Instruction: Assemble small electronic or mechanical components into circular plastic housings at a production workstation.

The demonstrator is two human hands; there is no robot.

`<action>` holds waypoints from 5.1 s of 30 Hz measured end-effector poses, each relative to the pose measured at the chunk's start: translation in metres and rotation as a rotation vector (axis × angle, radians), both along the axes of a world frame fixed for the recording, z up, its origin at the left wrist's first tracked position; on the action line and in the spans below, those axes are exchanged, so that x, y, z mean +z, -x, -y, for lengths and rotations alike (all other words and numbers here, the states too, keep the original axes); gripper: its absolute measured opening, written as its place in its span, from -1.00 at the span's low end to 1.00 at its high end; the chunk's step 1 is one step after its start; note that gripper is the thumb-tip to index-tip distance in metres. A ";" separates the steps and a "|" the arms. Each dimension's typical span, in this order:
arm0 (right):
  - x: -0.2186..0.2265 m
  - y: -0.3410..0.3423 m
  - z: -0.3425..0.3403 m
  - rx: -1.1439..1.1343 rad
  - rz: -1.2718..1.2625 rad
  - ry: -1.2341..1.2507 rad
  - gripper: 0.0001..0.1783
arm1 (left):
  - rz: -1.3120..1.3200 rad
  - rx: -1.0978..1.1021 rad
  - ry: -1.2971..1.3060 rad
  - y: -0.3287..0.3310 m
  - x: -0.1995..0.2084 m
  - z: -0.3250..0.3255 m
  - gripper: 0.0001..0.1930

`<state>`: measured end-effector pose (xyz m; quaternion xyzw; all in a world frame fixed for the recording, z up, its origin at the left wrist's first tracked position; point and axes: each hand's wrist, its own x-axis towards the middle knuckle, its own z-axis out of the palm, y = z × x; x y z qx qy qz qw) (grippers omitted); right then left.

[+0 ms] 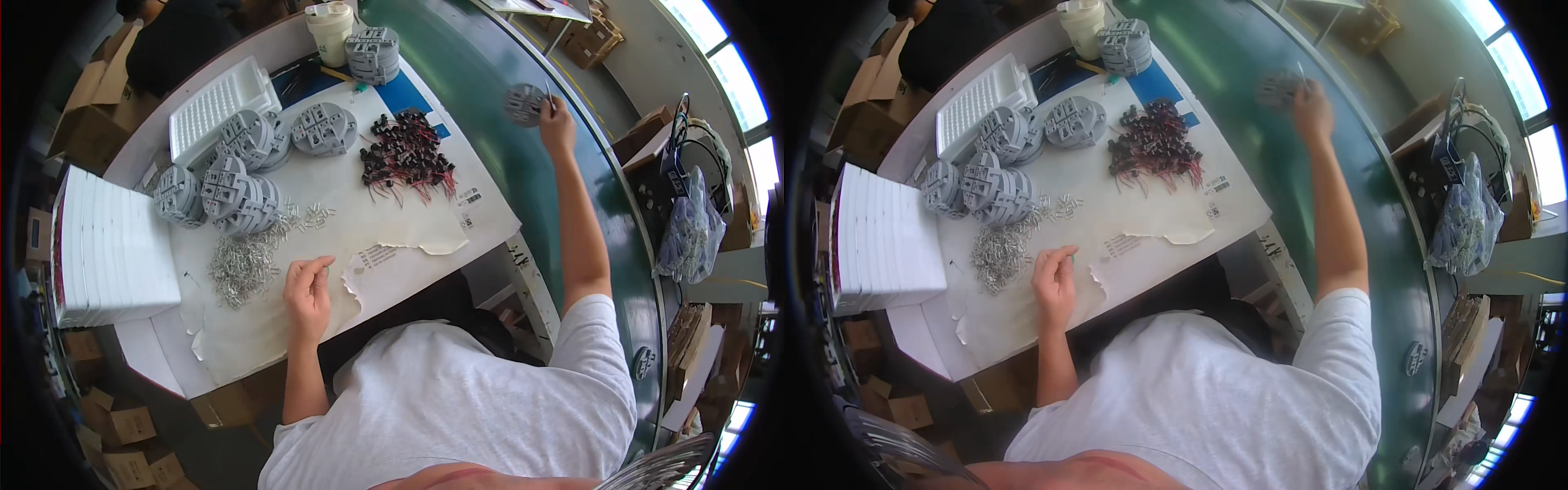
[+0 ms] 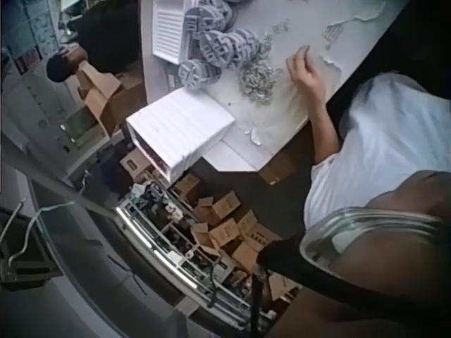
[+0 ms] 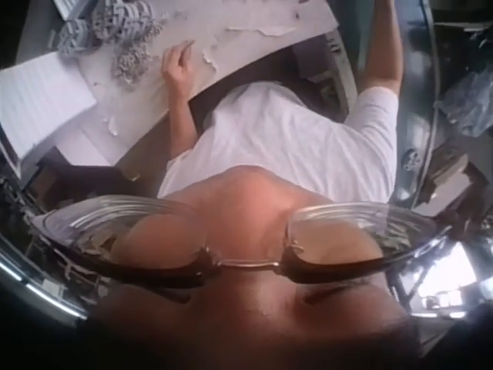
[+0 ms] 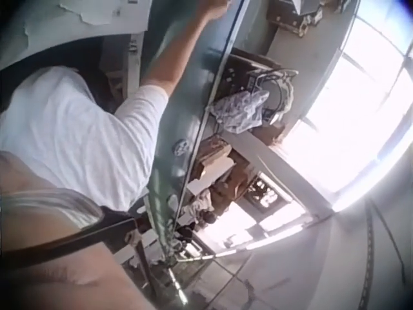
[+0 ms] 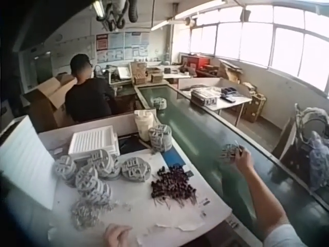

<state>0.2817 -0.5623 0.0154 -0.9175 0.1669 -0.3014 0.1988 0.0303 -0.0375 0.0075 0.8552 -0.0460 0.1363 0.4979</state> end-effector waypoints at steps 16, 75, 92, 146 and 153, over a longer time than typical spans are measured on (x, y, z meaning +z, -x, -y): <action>0.045 -0.007 -0.344 1.071 -0.232 0.172 -0.82 | 0.065 0.003 0.044 0.006 0.000 -0.003 -0.76; 0.051 0.165 -0.308 1.547 -0.267 -0.579 -0.78 | 0.254 -0.040 0.211 -0.011 0.039 0.014 -0.87; 0.036 0.185 -0.305 1.545 -0.225 -0.725 -0.82 | -0.032 -0.171 0.548 -0.002 0.047 0.010 -0.90; 0.035 0.204 -0.286 1.232 -0.273 0.277 -0.72 | 0.093 0.031 -0.348 0.015 0.023 0.021 -0.35; 0.019 0.222 -0.283 1.178 -0.191 0.313 -0.67 | 0.084 -0.021 -0.165 0.017 0.005 0.019 -0.14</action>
